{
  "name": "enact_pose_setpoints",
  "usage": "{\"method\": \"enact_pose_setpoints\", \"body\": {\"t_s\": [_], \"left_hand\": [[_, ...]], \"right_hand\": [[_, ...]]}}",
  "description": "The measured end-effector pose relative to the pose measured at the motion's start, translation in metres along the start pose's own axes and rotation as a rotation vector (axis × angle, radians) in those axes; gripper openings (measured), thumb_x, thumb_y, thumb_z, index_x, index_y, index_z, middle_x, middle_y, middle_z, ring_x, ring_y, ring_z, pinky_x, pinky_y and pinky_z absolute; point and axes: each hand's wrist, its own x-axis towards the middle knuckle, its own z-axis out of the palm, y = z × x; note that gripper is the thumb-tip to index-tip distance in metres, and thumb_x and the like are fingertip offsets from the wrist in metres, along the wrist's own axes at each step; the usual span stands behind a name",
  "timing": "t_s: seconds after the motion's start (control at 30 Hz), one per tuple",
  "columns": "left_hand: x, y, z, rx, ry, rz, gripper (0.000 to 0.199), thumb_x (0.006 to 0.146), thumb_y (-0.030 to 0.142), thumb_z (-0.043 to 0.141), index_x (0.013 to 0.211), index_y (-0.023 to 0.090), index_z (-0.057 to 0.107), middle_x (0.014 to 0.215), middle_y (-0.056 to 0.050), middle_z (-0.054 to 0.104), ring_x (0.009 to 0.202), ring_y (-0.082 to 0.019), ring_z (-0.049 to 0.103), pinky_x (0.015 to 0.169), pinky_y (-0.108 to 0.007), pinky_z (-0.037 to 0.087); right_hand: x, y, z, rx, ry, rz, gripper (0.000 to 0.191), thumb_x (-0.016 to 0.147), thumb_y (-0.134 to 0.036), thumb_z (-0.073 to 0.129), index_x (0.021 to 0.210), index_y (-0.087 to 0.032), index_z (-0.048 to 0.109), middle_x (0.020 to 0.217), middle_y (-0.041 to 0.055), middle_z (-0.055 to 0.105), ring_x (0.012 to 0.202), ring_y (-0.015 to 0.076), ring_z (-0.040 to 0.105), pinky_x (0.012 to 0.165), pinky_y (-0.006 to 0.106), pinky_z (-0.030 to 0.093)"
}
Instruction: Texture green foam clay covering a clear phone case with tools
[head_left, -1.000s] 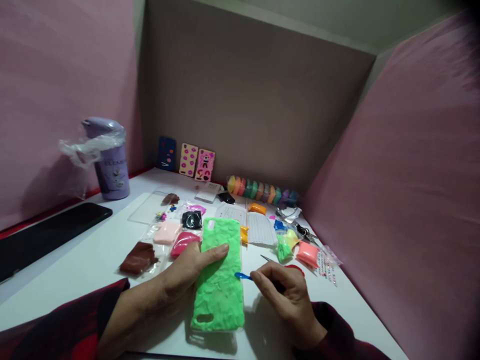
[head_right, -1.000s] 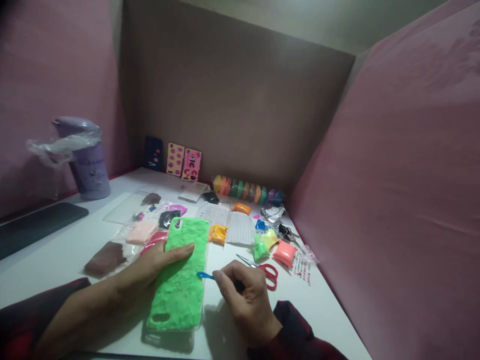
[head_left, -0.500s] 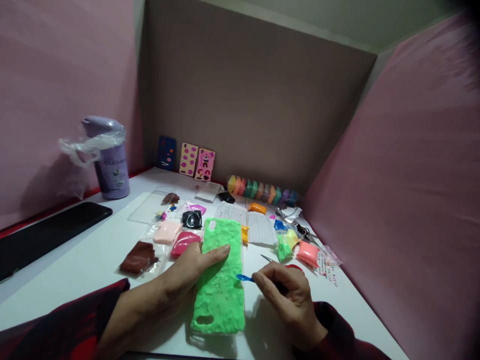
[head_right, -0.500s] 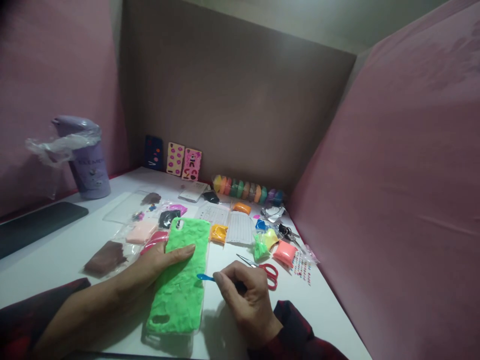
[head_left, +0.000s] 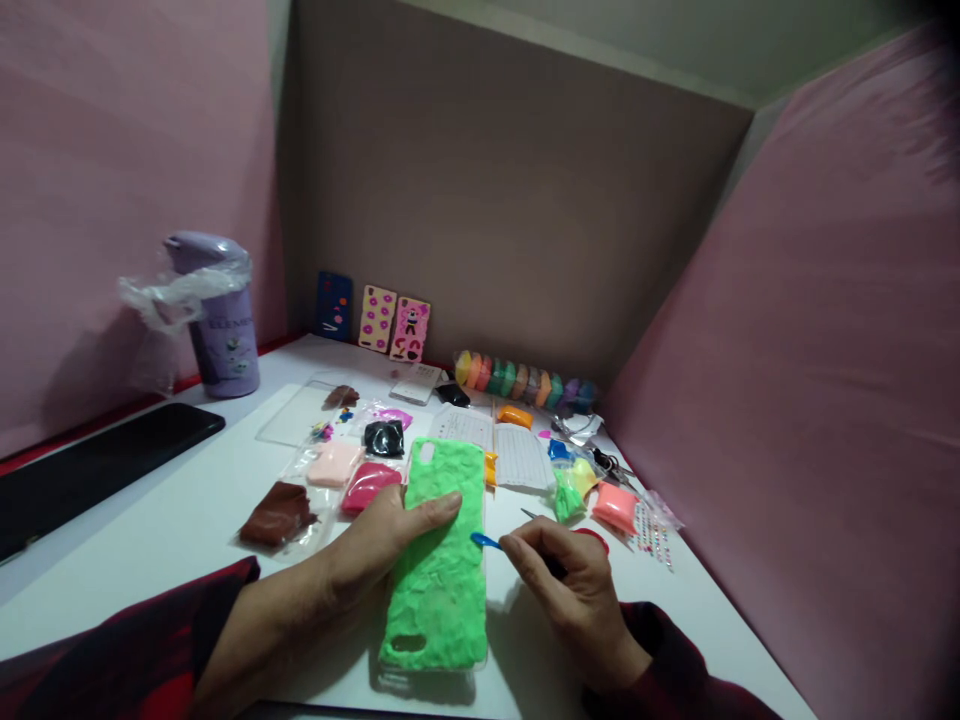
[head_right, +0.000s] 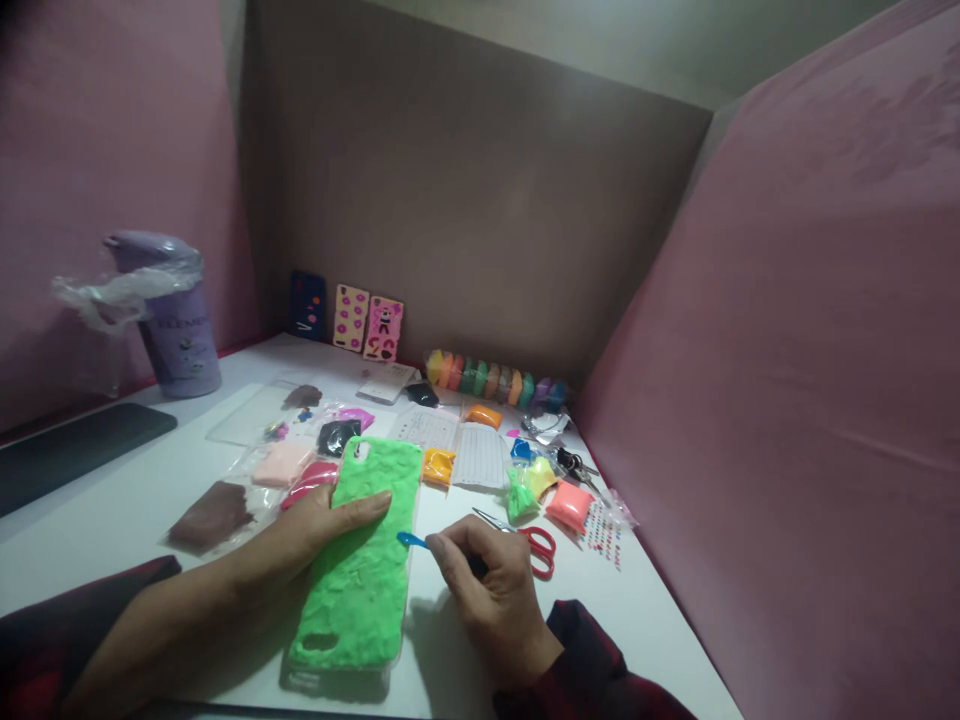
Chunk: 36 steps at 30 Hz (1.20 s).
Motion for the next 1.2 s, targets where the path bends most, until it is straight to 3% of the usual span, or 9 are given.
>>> {"method": "enact_pose_setpoints", "body": {"t_s": [0.17,0.37,0.83,0.97,1.2], "left_hand": [[0.0011,-0.003,-0.0014,0.014,0.013,0.003,0.041,0.071,0.036,0.074,0.102,0.01,0.068,0.083,-0.014,0.074,0.068,-0.024,0.069,0.066,-0.034,0.055],[-0.0021,-0.0013,0.0,0.027,0.015,0.019,0.043,0.069,0.036,0.075,0.103,0.01,0.068,0.083,-0.014,0.074,0.068,-0.024,0.068,0.065,-0.034,0.055],[0.0029,-0.0057,-0.0043,0.02,0.013,-0.014,0.047,0.068,0.039,0.076,0.105,0.011,0.068,0.085,-0.014,0.074,0.07,-0.024,0.069,0.068,-0.034,0.055],[0.0028,-0.006,-0.0041,0.02,0.015,-0.004,0.043,0.067,0.038,0.077,0.1,0.011,0.07,0.082,-0.014,0.075,0.068,-0.024,0.069,0.065,-0.033,0.055],[0.0041,-0.0062,-0.0048,-0.002,0.035,-0.004,0.04,0.067,0.038,0.077,0.096,0.011,0.071,0.079,-0.013,0.074,0.065,-0.023,0.068,0.065,-0.033,0.054]], "right_hand": [[-0.0009,-0.0002,0.0002,0.006,0.053,-0.001,0.029,0.083,-0.032,0.058,0.058,-0.016,0.058,0.048,-0.0037,0.041,0.045,0.0093,0.036,0.043,0.023,0.027],[-0.0013,-0.0001,-0.0012,-0.019,-0.018,-0.02,0.029,0.084,-0.03,0.057,0.059,-0.016,0.057,0.049,-0.0024,0.045,0.045,0.0099,0.039,0.044,0.024,0.028],[-0.0007,0.0021,-0.0007,-0.003,0.03,-0.013,0.028,0.084,-0.03,0.057,0.059,-0.016,0.056,0.049,-0.0036,0.042,0.046,0.0092,0.036,0.044,0.023,0.028],[-0.0007,0.0006,-0.0006,-0.033,-0.017,-0.056,0.026,0.084,-0.026,0.057,0.06,-0.016,0.057,0.05,-0.0034,0.044,0.046,0.0087,0.037,0.044,0.023,0.028],[0.0008,0.0026,-0.0011,-0.022,0.017,-0.022,0.028,0.085,-0.03,0.056,0.06,-0.016,0.055,0.05,-0.0039,0.041,0.046,0.009,0.035,0.043,0.023,0.028]]}}
